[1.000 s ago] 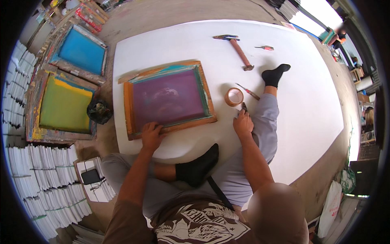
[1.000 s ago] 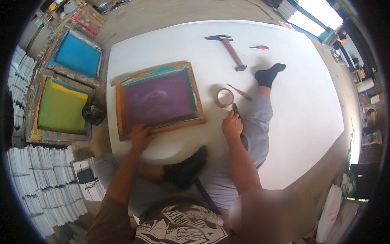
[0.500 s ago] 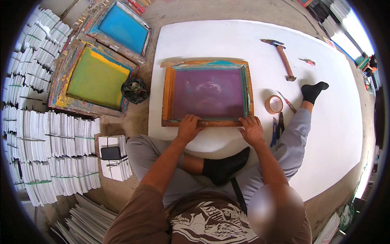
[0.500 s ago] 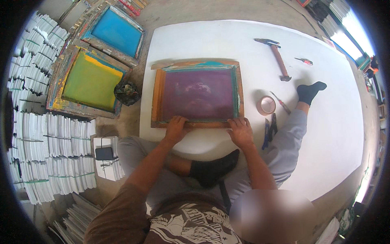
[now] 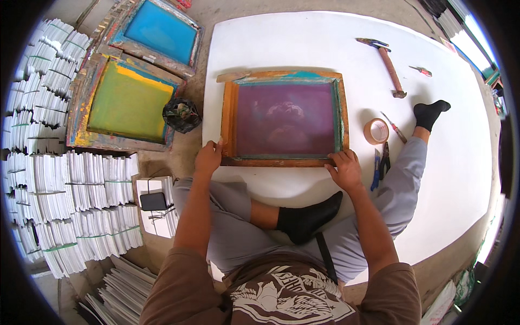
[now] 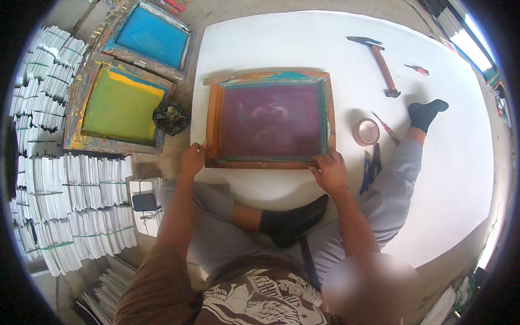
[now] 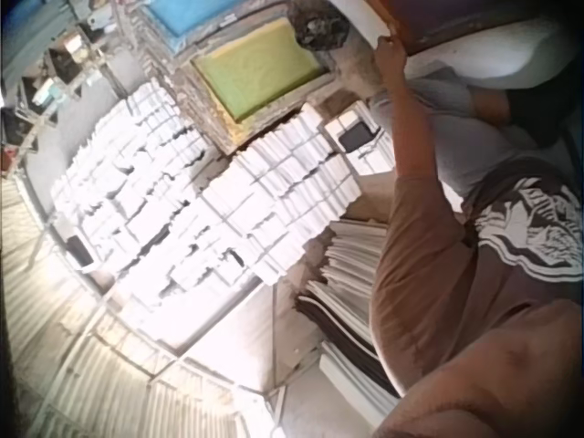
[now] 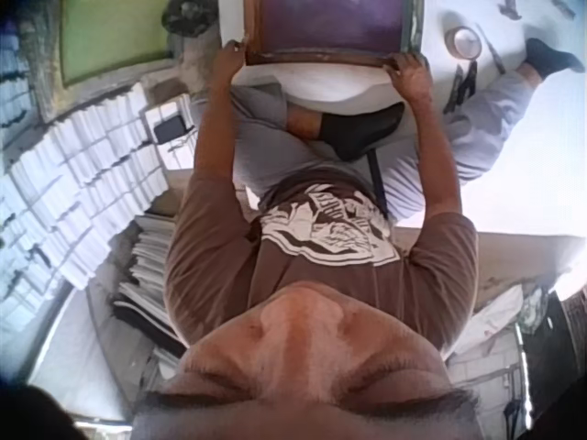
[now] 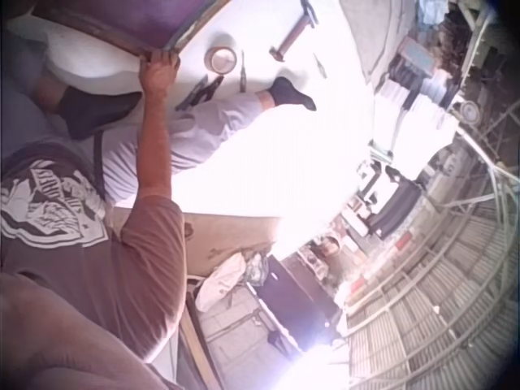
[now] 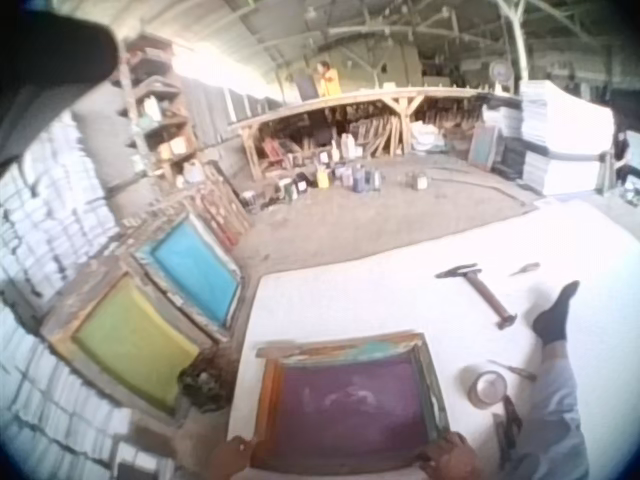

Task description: The person sits on the floor and applies masking tape to the edges of a wooden screen printing frame. They use a utility knife to cut the tape and smooth it down with their fingers, working on different sides of the frame.

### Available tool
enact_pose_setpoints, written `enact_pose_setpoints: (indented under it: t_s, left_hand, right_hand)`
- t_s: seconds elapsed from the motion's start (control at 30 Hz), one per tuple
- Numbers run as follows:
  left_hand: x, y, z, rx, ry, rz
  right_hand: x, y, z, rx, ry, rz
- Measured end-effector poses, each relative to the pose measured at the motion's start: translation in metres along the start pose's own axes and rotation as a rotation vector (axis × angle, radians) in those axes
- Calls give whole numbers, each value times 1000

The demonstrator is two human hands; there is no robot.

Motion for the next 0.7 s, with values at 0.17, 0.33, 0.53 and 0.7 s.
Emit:
enact_pose_setpoints:
  t_s: [0.17,0.33,0.53,0.7]
  left_hand:
    - [-5,-6,5,-7,-209,19]
    - [6,-15,21,-177,-292,130]
    - [16,-31,31,-312,-240,194]
    - [6,-18,24,-168,-190,97]
  right_hand:
    - [2,3,2,-9,-6,21]
    - [2,2,0,-1,-30,25]
    - [3,4,2,-14,4,-8]
    - [1,2,-1,12,-32,29]
Point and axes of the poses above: each hand's wrist, its own x-axis towards the middle knuckle, its own z-axis out of the palm, y = z × x, the point moved 7 cm from there along x, towards the middle knuckle, and after that the axes turned 5 degrees about -z, right-handed, at the moved point
